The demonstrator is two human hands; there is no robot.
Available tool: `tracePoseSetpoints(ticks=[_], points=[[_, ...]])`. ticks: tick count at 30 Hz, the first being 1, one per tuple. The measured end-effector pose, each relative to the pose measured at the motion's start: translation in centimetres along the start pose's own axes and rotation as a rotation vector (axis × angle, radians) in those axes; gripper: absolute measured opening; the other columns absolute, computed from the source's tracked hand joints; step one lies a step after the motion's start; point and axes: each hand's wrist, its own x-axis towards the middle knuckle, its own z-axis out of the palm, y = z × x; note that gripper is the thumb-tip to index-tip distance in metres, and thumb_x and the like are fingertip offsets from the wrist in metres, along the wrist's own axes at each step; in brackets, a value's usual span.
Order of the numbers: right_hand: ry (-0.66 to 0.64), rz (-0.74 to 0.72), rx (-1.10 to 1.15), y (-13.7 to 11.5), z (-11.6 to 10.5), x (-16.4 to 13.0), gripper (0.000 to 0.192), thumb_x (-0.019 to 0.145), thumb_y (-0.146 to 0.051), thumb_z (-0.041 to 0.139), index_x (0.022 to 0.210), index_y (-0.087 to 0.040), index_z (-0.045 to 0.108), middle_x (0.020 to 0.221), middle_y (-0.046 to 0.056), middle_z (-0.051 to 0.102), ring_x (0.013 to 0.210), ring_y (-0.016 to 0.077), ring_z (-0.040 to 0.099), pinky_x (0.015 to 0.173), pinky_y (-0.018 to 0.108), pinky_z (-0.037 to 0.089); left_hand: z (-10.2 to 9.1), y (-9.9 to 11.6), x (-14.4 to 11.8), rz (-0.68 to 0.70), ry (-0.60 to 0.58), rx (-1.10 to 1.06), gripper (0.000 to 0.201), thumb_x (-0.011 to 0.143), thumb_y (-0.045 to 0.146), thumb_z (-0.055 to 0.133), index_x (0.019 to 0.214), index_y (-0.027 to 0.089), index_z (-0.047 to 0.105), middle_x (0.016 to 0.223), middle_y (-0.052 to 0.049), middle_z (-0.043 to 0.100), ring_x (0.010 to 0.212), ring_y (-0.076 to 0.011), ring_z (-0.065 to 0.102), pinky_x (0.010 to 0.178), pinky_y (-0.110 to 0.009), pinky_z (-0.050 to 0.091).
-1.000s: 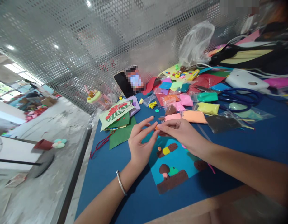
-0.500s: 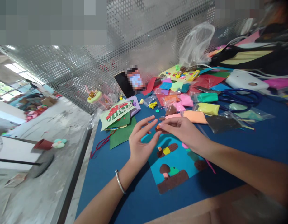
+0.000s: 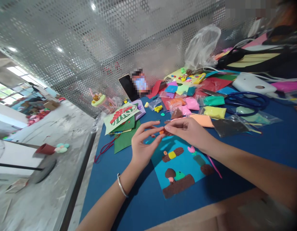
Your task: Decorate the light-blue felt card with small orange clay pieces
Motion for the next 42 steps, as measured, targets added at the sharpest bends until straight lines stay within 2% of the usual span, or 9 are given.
tracePoseSetpoints(ticks=[5, 11, 21, 25, 29, 32, 35, 42], points=[[-0.010, -0.031, 0.001, 0.2, 0.1, -0.2, 0.015, 0.074, -0.037, 0.072, 0.080, -0.024, 0.075, 0.080, 0.002, 0.075, 0.081, 0.0220, 0.071, 0.077, 0.035, 0.057, 0.0, -0.1, 0.0, -0.018, 0.013, 0.005, 0.023, 0.078, 0.018, 0.072, 0.098, 0.028, 0.073, 0.107, -0.004, 0.068, 0.084, -0.0122, 0.061, 0.061, -0.020, 0.053], [0.012, -0.060, -0.016, 0.4, 0.1, -0.3, 0.012, 0.077, -0.035, 0.071, 0.083, -0.025, 0.074, 0.082, 0.001, 0.075, 0.081, 0.0190, 0.071, 0.077, 0.031, 0.056, 0.1, -0.4, -0.3, -0.020, 0.011, 0.006, 0.026, 0.079, 0.017, 0.070, 0.102, 0.029, 0.072, 0.108, -0.004, 0.068, 0.087, -0.0124, 0.061, 0.061, -0.019, 0.052], [-0.027, -0.039, -0.083, 1.1, 0.2, 0.2, 0.029, 0.076, -0.050, 0.066, 0.074, -0.021, 0.072, 0.075, 0.004, 0.074, 0.075, 0.0209, 0.071, 0.071, 0.034, 0.056, 0.3, -0.3, -0.5, 0.017, -0.025, 0.025, 0.026, 0.081, 0.019, 0.068, 0.105, 0.028, 0.070, 0.108, -0.005, 0.068, 0.089, -0.0136, 0.063, 0.060, -0.019, 0.053], [-0.048, -0.075, -0.240, 1.1, 0.1, 0.1, 0.025, 0.081, -0.043, 0.062, 0.078, -0.021, 0.072, 0.078, 0.004, 0.074, 0.078, 0.0219, 0.069, 0.071, 0.035, 0.054, -0.7, 0.3, -0.8, -0.001, -0.060, 0.078, 0.028, 0.079, 0.020, 0.070, 0.106, 0.026, 0.069, 0.111, -0.007, 0.067, 0.096, -0.0162, 0.063, 0.062, -0.020, 0.054], [-0.077, -0.112, -0.497, 0.9, 0.2, -0.3, 0.014, 0.080, -0.035, 0.066, 0.076, -0.024, 0.074, 0.077, 0.004, 0.073, 0.084, 0.0247, 0.063, 0.077, 0.038, 0.047, -2.2, 0.7, -1.9, -0.066, -0.100, 0.223, 0.021, 0.084, 0.018, 0.061, 0.102, 0.024, 0.070, 0.105, -0.007, 0.068, 0.093, -0.0162, 0.064, 0.067, -0.024, 0.054], [-0.117, -0.126, -0.654, 1.2, 0.4, -0.6, 0.014, 0.080, -0.034, 0.068, 0.072, -0.025, 0.075, 0.073, 0.004, 0.071, 0.090, 0.0273, 0.058, 0.078, 0.039, 0.041, -2.9, 0.5, -2.9, -0.135, -0.191, 0.294, 0.020, 0.085, 0.016, 0.056, 0.097, 0.023, 0.071, 0.098, -0.006, 0.070, 0.089, -0.0161, 0.065, 0.072, -0.027, 0.054], [-0.165, -0.127, -0.769, 1.7, 0.8, -0.7, 0.016, 0.081, -0.034, 0.067, 0.069, -0.026, 0.075, 0.071, 0.002, 0.071, 0.088, 0.0269, 0.056, 0.078, 0.040, 0.037, -3.1, 0.2, -3.7, -0.170, -0.282, 0.310, 0.023, 0.084, 0.012, 0.054, 0.095, 0.024, 0.071, 0.096, -0.004, 0.070, 0.090, -0.0160, 0.065, 0.080, -0.030, 0.054], [-0.211, -0.133, -0.957, 1.8, 1.3, -1.1, 0.022, 0.085, -0.036, 0.063, 0.069, -0.024, 0.073, 0.074, 0.003, 0.071, 0.089, 0.0268, 0.055, 0.079, 0.043, 0.029, -3.0, 0.6, -4.7, -0.085, -0.364, 0.369, 0.027, 0.085, 0.011, 0.051, 0.100, 0.024, 0.069, 0.098, -0.004, 0.069, 0.091, -0.0165, 0.064, 0.079, -0.031, 0.053]])
